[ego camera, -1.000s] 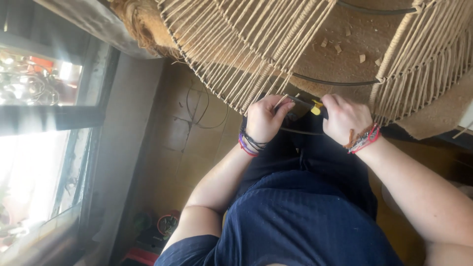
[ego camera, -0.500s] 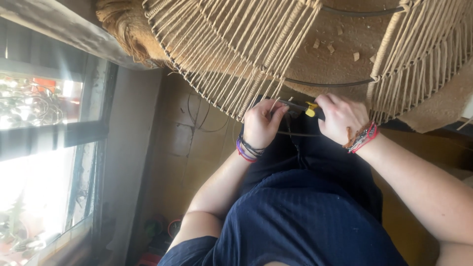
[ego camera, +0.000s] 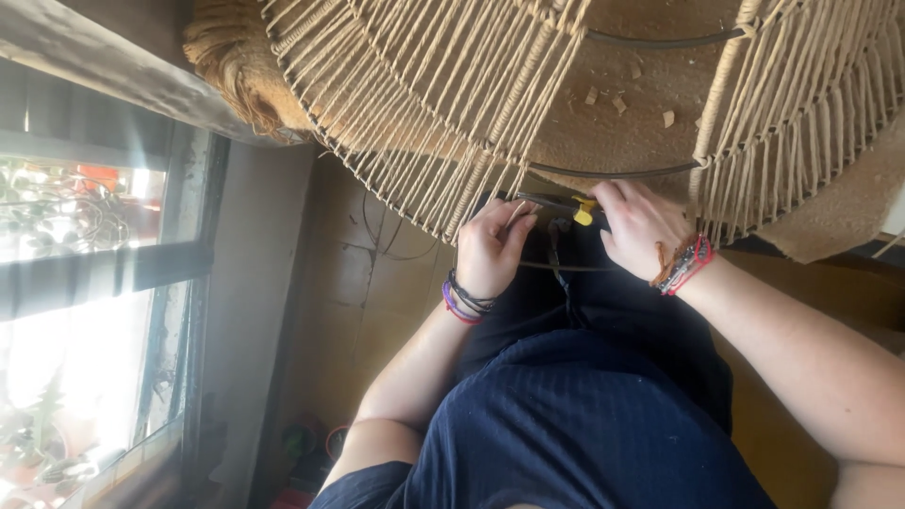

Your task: Securing wicker strips to a large conical frame using a hot glue gun, scissors, and a stapler.

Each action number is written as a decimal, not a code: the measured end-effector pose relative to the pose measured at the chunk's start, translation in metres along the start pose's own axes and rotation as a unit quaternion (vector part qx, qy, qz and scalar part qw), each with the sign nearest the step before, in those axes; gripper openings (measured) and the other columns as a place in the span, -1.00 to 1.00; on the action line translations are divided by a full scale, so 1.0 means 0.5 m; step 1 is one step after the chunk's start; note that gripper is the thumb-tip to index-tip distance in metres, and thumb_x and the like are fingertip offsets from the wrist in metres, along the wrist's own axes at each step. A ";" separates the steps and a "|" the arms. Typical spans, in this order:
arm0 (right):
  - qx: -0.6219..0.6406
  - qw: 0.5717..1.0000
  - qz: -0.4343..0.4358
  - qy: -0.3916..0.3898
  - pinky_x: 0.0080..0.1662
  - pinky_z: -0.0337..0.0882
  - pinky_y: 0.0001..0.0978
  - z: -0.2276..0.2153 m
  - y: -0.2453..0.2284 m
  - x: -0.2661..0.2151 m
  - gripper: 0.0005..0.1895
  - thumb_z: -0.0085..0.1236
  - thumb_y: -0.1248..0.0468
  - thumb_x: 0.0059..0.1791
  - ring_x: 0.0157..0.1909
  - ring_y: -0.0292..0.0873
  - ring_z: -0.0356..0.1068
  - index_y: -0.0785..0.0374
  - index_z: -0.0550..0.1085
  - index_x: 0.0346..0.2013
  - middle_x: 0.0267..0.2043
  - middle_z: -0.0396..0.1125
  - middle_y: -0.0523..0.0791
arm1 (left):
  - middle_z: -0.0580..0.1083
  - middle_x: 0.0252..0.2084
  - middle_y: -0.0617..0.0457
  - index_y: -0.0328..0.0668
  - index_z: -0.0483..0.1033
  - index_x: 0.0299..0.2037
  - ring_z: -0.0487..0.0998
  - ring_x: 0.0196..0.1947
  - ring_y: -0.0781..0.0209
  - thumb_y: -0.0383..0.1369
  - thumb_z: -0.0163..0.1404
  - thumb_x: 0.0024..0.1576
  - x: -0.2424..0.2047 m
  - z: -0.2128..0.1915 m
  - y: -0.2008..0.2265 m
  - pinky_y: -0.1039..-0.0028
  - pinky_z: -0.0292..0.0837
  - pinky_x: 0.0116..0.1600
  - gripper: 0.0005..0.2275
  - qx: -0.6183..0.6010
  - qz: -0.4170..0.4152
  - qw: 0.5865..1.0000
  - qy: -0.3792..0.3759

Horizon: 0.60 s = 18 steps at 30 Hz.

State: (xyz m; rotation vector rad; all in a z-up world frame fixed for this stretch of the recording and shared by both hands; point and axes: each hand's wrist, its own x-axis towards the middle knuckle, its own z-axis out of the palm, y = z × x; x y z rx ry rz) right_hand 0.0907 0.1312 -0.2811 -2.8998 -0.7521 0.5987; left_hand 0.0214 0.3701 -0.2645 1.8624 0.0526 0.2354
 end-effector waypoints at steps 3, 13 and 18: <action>-0.023 1.000 0.016 -0.008 -0.06 0.55 -0.07 0.029 0.022 0.001 -0.50 0.22 0.13 -0.14 0.01 -0.02 0.53 0.02 0.41 0.09 0.00 0.43 -0.15 | 0.55 -0.40 0.04 -0.03 0.64 -0.14 0.63 -0.36 -0.06 -0.35 0.16 0.16 0.004 0.005 0.006 0.33 0.54 -0.29 -0.89 0.036 -0.004 0.999 -0.010; 0.273 0.959 0.027 0.067 -0.03 0.51 0.12 -0.019 0.009 -0.167 -0.54 0.18 0.29 -0.12 0.02 0.29 0.47 0.24 0.43 0.08 -0.06 0.43 0.14 | 0.49 -0.01 0.16 0.01 0.49 0.02 0.65 -0.14 0.04 -0.30 0.06 0.19 0.043 0.049 0.132 0.27 0.62 -0.15 -0.79 0.216 0.103 0.971 -0.001; 0.325 0.929 0.155 0.082 -0.02 0.51 -0.03 0.063 0.044 -0.251 -0.77 0.12 0.20 -0.07 -0.14 0.05 0.57 0.06 0.46 -0.12 -0.41 0.57 -0.17 | 0.48 -0.32 0.21 0.16 0.58 -0.22 0.64 -0.51 -0.07 0.08 0.04 0.13 0.109 0.115 0.045 0.13 0.55 -0.51 -0.71 0.476 0.113 0.863 -0.123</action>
